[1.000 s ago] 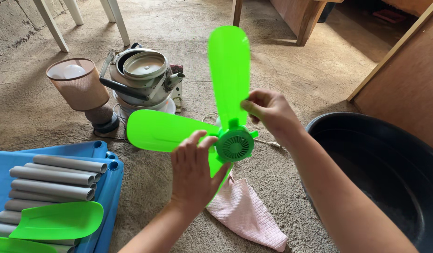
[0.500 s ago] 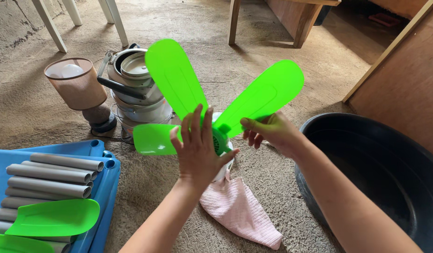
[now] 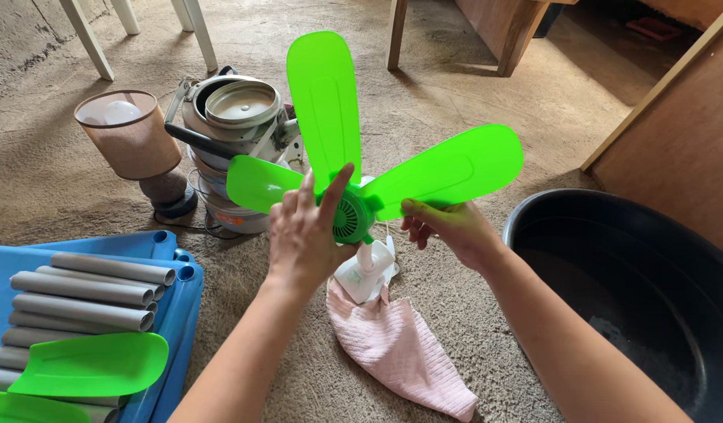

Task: The person wipes a small white fan base with a pink cloth, then attaches green fan blades one by one to the motor hub. The person secures each blade and adjusts the assembly on the floor.

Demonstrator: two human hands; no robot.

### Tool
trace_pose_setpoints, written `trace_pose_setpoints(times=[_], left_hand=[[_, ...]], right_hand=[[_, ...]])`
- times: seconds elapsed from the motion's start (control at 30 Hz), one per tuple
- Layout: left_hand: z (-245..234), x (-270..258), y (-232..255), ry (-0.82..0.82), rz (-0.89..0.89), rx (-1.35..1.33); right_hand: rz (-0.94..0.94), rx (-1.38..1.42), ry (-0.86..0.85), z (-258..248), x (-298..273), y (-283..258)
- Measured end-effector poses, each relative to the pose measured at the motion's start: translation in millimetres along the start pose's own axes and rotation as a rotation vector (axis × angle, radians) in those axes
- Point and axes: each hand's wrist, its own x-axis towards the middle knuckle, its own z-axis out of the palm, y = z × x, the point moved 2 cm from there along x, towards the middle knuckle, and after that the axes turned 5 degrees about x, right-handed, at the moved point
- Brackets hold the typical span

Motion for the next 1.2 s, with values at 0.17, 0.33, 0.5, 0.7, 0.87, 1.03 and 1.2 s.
trace_pose_setpoints(times=[0.17, 0.33, 0.5, 0.7, 0.87, 1.03, 1.2], left_hand=[[-3, 18, 7, -0.226, -0.034, -0.056], [0, 11, 20, -0.245, -0.138, -0.137], [1, 8, 30, -0.21, -0.194, -0.162], [2, 8, 33, -0.304, -0.236, -0.117], [-1, 8, 30, -0.232, -0.209, -0.131], [-1, 7, 30, -0.242, -0.233, -0.137], [-7, 13, 28, -0.298, -0.222, -0.1]], right_hand=[[-0.106, -0.04, 0.119, 3, 7, -5], [-0.202, 0.028, 0.141, 8, 14, -9], [-0.229, 0.121, 0.151, 15, 14, -7], [-0.214, 0.145, 0.223, 22, 6, 1], [-0.159, 0.068, 0.198, 22, 13, -5], [-0.212, 0.185, 0.251, 24, 20, 4], [-0.185, 0.102, 0.206, 34, 10, 33]])
